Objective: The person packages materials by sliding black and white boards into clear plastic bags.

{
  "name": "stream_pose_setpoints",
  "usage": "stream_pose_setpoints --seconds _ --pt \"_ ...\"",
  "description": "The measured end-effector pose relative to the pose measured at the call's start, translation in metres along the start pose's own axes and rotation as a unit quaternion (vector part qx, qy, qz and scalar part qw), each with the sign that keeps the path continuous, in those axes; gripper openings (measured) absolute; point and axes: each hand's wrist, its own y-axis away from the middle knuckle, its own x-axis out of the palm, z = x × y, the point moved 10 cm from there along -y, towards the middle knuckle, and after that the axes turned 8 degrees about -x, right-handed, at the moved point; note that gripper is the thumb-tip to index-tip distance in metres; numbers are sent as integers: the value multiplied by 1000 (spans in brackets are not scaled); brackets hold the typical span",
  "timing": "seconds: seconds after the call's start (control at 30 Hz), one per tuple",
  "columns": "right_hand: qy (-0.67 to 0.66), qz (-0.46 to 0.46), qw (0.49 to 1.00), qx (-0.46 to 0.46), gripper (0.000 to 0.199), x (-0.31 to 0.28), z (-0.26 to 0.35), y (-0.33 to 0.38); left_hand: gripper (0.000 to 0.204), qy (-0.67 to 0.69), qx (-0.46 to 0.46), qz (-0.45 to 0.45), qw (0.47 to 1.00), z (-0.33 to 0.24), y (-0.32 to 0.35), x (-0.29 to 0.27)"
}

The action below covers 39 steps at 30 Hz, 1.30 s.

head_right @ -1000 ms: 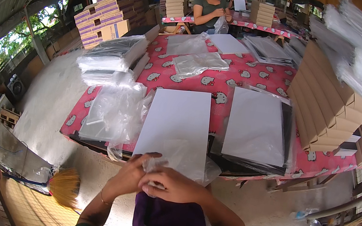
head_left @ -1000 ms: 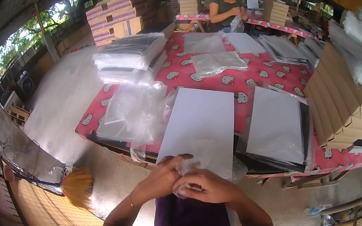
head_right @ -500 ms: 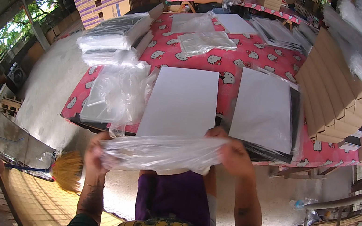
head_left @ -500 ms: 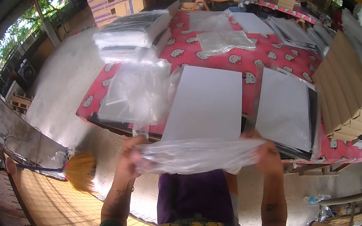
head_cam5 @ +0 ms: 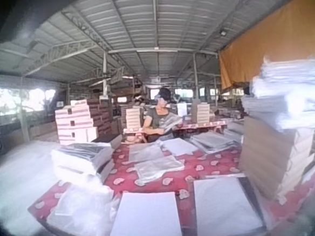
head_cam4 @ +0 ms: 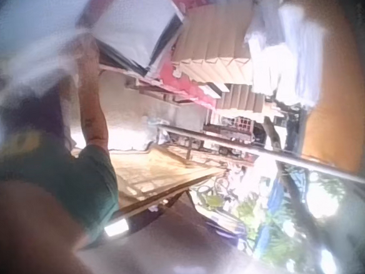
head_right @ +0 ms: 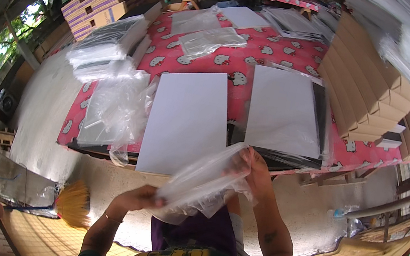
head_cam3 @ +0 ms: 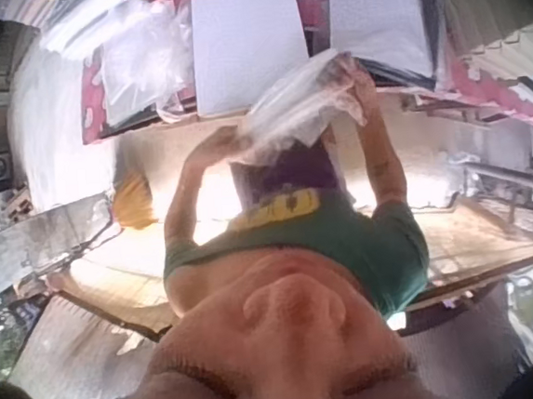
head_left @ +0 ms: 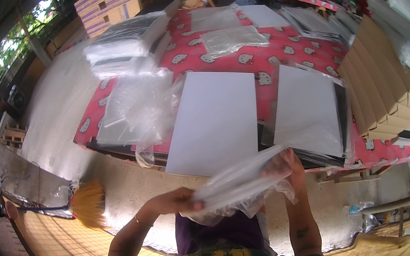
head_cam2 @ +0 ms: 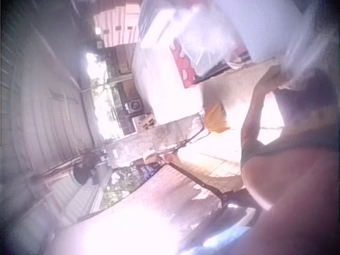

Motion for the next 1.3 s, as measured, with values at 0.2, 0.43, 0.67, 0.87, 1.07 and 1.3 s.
stream_pose_setpoints --seconds 0.2,0.43,0.67,0.87,1.07,1.3 --pt "496 136 804 298 32 -21 -44 50 34 458 272 -291 795 -40 60 -92" --pt "100 48 983 144 36 -27 -11 44 28 166 126 -3 978 19 7 -12" --pt "425 191 761 452 47 -47 -73 104 28 452 90 -228 858 31 31 -70" --pt "250 45 926 278 48 -64 -13 85 19 429 166 -145 876 35 24 -72" --pt "691 -214 690 23 46 -51 -3 91 27 244 118 -485 831 42 33 -70" --pt "727 -214 651 -47 59 -46 -8 81 58 95 119 -521 840 30 41 -64"
